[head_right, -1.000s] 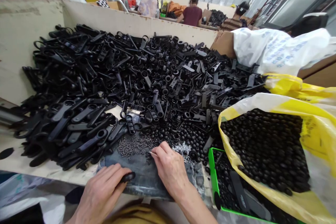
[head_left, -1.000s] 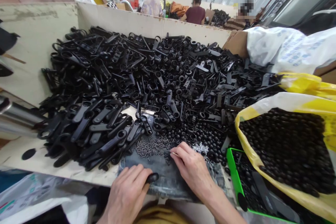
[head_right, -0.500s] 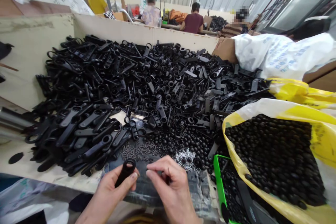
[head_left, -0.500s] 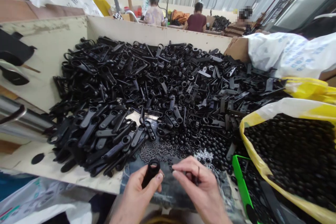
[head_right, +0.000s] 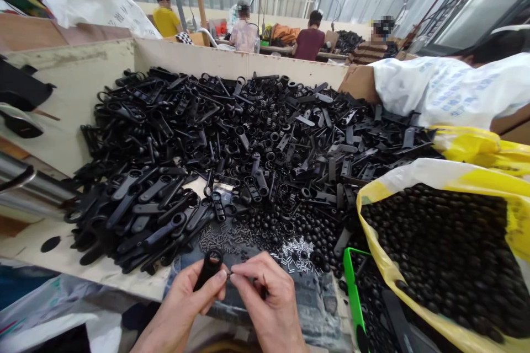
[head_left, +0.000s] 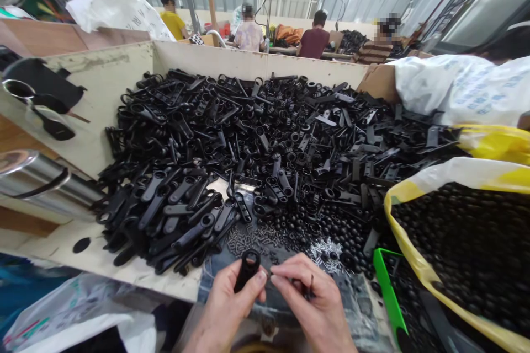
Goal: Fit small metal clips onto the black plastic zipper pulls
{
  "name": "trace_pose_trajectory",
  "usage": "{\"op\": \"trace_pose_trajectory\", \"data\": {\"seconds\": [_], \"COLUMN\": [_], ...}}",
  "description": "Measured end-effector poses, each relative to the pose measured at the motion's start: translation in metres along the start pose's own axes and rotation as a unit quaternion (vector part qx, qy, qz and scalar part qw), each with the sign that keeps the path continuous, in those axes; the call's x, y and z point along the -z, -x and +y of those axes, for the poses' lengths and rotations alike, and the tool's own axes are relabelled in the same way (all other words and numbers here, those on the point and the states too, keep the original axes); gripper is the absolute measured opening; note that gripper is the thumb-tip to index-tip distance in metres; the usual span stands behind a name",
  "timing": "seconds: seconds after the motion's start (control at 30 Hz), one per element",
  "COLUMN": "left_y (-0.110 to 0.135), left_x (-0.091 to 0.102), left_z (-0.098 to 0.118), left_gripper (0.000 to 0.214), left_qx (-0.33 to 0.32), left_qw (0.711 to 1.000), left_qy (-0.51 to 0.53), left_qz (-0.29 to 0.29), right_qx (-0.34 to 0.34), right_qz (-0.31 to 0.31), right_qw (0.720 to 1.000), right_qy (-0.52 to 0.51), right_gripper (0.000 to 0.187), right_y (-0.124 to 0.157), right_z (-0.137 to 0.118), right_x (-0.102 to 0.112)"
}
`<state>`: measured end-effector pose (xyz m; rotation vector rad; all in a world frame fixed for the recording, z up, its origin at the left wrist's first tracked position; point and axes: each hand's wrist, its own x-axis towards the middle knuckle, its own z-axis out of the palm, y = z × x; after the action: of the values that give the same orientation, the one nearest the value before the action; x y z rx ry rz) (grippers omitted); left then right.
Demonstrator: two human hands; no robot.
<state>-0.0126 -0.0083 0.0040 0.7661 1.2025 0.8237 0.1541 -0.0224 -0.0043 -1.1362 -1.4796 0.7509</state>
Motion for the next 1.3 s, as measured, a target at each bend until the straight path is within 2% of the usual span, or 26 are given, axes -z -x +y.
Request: {"op": "trace_pose_trajectory", "data": {"seconds": [0.2, 0.33, 0.57, 0.73, 0.93, 1.13, 1.3], "left_y": [-0.002, -0.003, -0.001, -0.004, -0.007, -0.004, 0.003], "left_x": [-0.003, -0.003, -0.006, -0.014, -0.022, -0.027, -0.018], "left_z": [-0.008, -0.014, 0.000, 0.005, 0.000, 0.001, 0.006], "left_gripper": [0.059, 0.053, 0.046, 0.047, 0.046, 0.051, 0.041], "left_qx": [-0.002, 0.032, 0.050, 0.124, 0.179, 0.191, 0.172], "left_qw": [1.000, 0.997, 0.994, 0.977, 0.955, 0.959, 0.971], "left_qy": [0.011, 0.071, 0.073, 0.162, 0.234, 0.202, 0.129], "left_qz": [0.005, -0.020, -0.063, -0.055, -0.041, -0.047, -0.104], "right_qx": [-0.013, 0.002, -0.015, -0.055, -0.030, 0.006, 0.016], "right_qz": [0.009, 0.019, -0.020, 0.020, 0.007, 0.003, -0.017], "right_qw": [1.000, 1.000, 0.999, 0.998, 0.999, 0.995, 0.994], "right_qy": [-0.008, -0.014, -0.027, -0.011, 0.029, 0.095, 0.106], "right_gripper": [0.009, 0.010, 0.012, 0.009, 0.010, 0.010, 0.008], "right_y": [0.004, 0.006, 0.010, 0.009, 0.006, 0.009, 0.008], "right_z": [0.003, 0.004, 0.004, 0.005, 0.003, 0.005, 0.009], "right_x": [-0.001, -0.001, 0.006, 0.010, 0.016, 0.021, 0.027]}}
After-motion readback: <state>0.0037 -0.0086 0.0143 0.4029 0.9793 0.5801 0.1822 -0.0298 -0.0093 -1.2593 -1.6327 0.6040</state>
